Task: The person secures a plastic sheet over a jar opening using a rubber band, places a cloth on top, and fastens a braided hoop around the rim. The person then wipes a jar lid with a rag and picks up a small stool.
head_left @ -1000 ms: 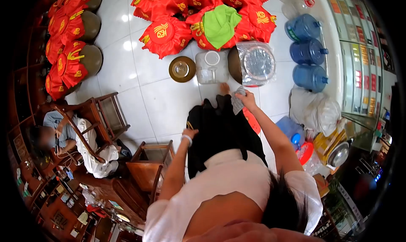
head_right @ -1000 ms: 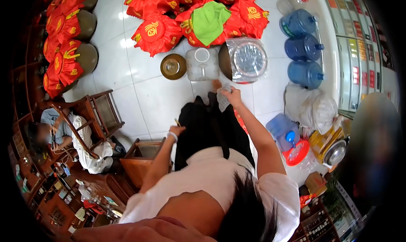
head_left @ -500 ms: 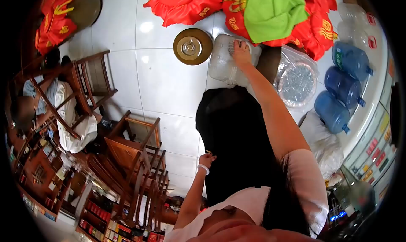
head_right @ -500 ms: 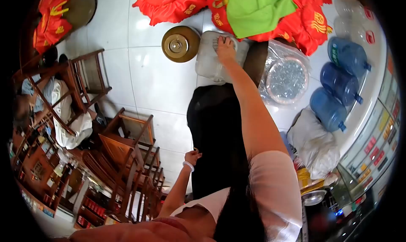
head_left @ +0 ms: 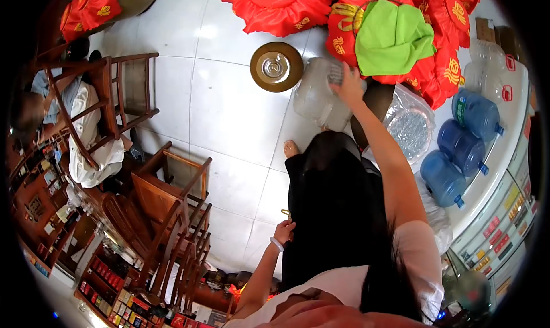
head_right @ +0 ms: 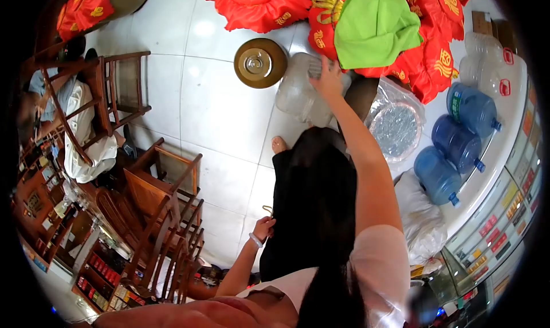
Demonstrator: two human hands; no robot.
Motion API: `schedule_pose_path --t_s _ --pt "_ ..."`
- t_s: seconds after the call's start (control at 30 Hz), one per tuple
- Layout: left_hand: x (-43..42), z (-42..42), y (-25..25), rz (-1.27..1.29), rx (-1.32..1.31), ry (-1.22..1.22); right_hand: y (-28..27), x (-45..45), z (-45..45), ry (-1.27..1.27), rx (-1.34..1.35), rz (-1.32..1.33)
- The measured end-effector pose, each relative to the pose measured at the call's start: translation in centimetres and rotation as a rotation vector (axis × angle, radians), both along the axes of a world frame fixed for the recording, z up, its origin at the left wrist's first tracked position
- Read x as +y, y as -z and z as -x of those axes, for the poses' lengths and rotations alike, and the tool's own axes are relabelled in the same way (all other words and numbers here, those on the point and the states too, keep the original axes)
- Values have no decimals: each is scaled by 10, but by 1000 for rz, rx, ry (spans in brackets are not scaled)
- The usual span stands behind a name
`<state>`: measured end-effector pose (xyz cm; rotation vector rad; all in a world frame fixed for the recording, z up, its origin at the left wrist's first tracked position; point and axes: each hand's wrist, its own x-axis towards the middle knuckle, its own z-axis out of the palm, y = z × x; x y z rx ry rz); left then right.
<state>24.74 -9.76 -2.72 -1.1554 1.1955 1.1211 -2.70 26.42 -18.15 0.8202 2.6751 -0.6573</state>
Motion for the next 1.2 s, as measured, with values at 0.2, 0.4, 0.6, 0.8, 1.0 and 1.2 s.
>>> schedule_pose_path --t_s 0.2,0.4,0.6,0.8,1.0,1.2 --pt "4 1 -20 -173 -246 -334 -18 -19 -195 -300 -409 180" --pt "12 -37 -52 -574 -100 44 -83 -72 -252 -63 -90 466" --pt "38 -31 -84 -934 22 578 -138 -200 -344 -789 -758 613" --pt "-19 55 -39 -937 58 699 -102 -166 -417 49 -1247 1546" --pt "-12 217 41 -143 924 117 -44 -175 -293 -1047 -891 1574" --pt "36 254 144 -221 1114 50 1 -153 -187 -998 9 1224"
